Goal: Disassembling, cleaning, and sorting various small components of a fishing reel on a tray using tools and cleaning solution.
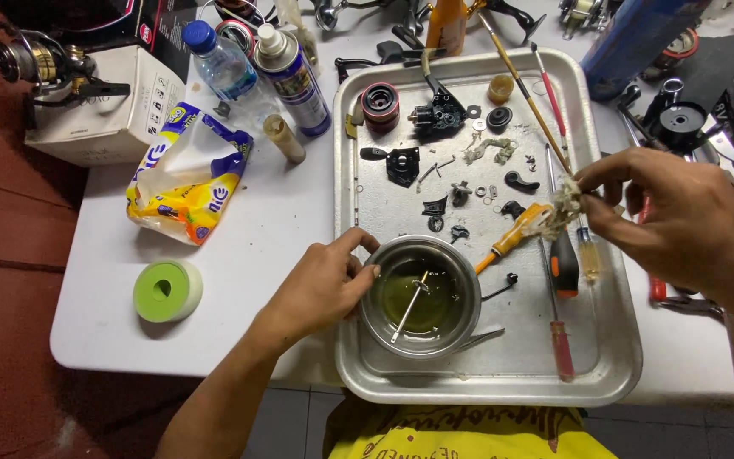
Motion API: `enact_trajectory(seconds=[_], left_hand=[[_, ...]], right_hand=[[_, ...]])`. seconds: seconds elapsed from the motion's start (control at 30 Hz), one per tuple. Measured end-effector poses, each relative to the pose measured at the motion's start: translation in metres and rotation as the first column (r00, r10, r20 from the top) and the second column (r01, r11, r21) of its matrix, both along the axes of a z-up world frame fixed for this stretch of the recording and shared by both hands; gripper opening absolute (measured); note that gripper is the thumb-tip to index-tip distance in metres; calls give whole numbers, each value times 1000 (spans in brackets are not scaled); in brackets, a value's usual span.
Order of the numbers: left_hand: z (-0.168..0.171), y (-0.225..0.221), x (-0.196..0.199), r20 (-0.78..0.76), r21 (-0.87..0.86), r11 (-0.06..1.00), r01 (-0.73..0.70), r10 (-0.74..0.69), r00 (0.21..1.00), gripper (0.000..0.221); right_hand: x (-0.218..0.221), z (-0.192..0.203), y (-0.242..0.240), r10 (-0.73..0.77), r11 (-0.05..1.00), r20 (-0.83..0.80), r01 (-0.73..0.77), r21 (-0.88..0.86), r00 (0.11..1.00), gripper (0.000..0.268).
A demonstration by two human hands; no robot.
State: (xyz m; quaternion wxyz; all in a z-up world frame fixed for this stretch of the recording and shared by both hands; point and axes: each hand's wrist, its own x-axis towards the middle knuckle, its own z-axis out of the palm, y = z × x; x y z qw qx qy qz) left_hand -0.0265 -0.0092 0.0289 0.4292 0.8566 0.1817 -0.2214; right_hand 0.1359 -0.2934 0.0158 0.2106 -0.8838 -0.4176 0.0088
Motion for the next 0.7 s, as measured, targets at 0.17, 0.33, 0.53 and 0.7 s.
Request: enact_trajectory(seconds=[0.17,0.33,0.53,0.7], left_hand=[[-14,-2,6,72,177,974,142,-157,985,25],[-6,-5,15,461,347,936,60,-226,858,46],[-5,-16,45,769,-246,953,174,83,633,49],[-19,-16,50,823,-288,945,157,160,545,17]], right_hand=[[-11,16,20,180,955,-99,-150,258,979,23],[-17,31,52,316,884,-151,-232,407,937,20],[-27,32,95,356,802,-138,-226,553,924,15],[-24,16,98,361,843,-229,-211,495,904,22]])
